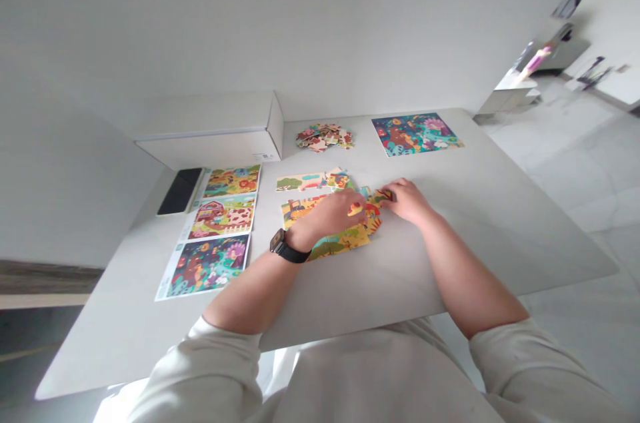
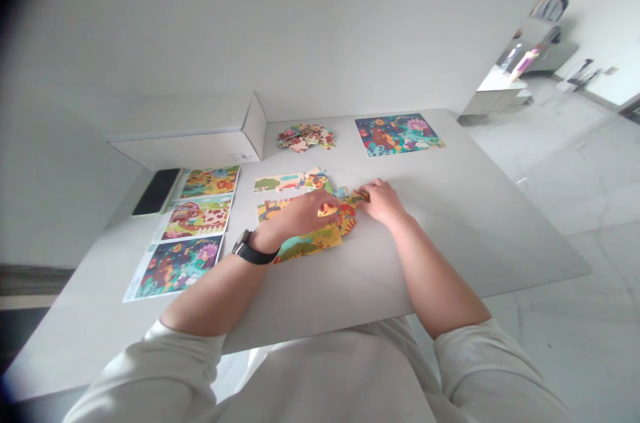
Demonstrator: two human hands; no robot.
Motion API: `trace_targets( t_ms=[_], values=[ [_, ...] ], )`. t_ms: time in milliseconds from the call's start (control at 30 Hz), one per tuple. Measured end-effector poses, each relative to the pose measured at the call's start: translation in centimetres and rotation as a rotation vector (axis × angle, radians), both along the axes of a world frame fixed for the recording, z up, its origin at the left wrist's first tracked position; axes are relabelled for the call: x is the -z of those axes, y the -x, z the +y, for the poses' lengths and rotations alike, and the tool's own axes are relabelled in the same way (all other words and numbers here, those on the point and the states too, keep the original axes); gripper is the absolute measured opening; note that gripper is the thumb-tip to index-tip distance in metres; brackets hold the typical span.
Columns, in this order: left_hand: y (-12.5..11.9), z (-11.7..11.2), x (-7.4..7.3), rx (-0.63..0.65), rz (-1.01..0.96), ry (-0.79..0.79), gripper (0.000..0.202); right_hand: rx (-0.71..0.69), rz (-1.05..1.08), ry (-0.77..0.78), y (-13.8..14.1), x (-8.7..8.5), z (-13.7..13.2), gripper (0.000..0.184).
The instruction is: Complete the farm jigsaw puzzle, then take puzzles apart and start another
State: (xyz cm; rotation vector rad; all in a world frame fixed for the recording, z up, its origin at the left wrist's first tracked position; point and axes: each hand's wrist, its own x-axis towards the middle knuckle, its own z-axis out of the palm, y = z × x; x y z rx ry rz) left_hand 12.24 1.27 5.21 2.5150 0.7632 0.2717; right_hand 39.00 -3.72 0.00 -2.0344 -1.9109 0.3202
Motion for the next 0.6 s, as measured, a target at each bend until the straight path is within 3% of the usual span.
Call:
trace_targets(
  t_ms=[100,233,367,467,533,600],
  values=[
    [-0.6,-2.4,-0.7,0.074,0.248,-0.080,0.047,-0.004,0.008,0.052,-0.5,-0.3,-0.3,0.033],
    [-0.9,-4.2,-1.1,0.094,0.428,-0.169,0.065,0.051,0.234,0.095,-2.2,-1.0,-0.6,0.021],
    [-0.9,-4.5,-1.7,0.109,0.463,-0.196,0.047,0.117,0.531,-0.001,-3.0,-1.3,-0.4,0.034],
    [-0.6,-4.3,-2.4,0.128,0.449,-0.183,0.032,0.119,0.751,-0.057,-1.7,-0.9,-0.1,0.040],
    [-0.2,-4.0,-3.0,0.133,0.432,-0.178,0.023,0.111,0.704,-0.119,-0.3,-0.5,0.1,0.037],
    [0.4,-3.5,-3.7,0.127,0.386,-0.160,0.021,0.102,0.519,-0.204,0.8,-0.3,0.0,0.034]
  ],
)
